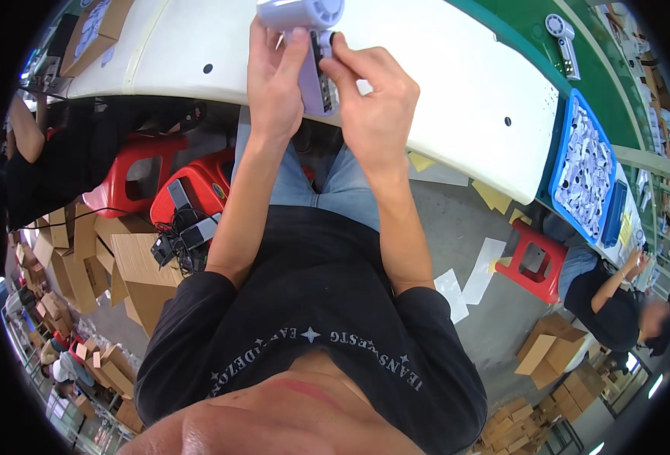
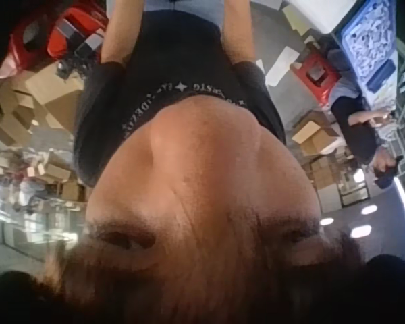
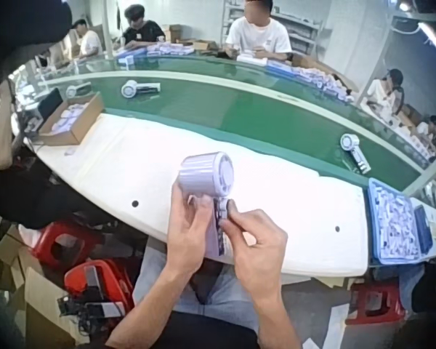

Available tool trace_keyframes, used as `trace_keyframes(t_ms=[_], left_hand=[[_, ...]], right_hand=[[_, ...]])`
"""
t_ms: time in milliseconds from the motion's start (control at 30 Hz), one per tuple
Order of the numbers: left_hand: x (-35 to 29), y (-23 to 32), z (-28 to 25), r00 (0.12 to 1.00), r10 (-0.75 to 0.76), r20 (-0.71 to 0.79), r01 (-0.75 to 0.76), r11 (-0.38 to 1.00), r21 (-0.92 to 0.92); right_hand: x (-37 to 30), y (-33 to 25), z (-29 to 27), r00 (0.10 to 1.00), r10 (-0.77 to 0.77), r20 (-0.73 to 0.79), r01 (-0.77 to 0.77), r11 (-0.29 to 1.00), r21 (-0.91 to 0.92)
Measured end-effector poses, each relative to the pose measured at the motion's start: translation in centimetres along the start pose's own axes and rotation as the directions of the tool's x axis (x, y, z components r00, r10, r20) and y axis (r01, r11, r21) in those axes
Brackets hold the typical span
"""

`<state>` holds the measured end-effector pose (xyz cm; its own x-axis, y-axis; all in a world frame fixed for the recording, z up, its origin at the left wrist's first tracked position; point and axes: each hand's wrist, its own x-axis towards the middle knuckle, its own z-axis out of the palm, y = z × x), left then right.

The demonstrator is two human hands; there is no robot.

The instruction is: Assembling small handheld electronic fans by inserting batteries and closing the plastic housings.

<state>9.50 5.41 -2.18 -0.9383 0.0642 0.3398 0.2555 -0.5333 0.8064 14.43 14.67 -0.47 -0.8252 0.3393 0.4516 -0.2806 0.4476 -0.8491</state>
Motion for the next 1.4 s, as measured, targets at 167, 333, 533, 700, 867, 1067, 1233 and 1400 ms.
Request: trace_keyframes(t_ms=[167,333,533,700,867,1067,1233,1400], left_hand=[[0.2,-0.4,-1.4,0.994,0.083,0.073,-0.095,0.980,0.175],[1.0,0.0,-1.7,0.995,-0.065,0.079,0.075,0.988,-0.131],[1.6,0.2,-3.1,0.984,-0.111,0.139,0.135,0.976,-0.173],[2.2,0.0,-4.1,0.986,-0.039,0.165,0.094,0.936,-0.340],[2.6,-0.4,-4.5,0.973,-0.011,0.231,0.115,0.891,-0.439],[3.9,2.1,-7.8,0.976,-0.109,0.190,-0.033,0.785,0.619],[6.0,4.6,-6.3,0.750,0.238,0.617,-0.658,0.165,0.735],[7.4,2.6,-4.7,0.523,-0.193,0.830,-0.851,-0.073,0.520]], right_hand=[[-0.7,-2.1,1.1,0.990,-0.144,-0.007,0.141,0.978,-0.153],[-0.9,-3.3,2.0,0.954,-0.299,0.007,0.284,0.899,-0.333],[-1.0,-2.3,2.7,0.952,-0.302,-0.041,0.274,0.906,-0.323],[-1.0,-1.3,2.5,0.999,0.036,0.031,-0.040,0.988,0.152],[-0.3,-0.5,2.3,0.958,0.109,0.265,-0.170,0.961,0.220],[2.2,0.9,-0.9,0.948,-0.040,0.317,0.086,0.987,-0.132],[3.9,4.0,-2.4,0.877,-0.254,0.407,0.416,0.827,-0.379],[4.3,5.7,-3.1,0.808,-0.289,0.513,0.512,0.775,-0.371]])
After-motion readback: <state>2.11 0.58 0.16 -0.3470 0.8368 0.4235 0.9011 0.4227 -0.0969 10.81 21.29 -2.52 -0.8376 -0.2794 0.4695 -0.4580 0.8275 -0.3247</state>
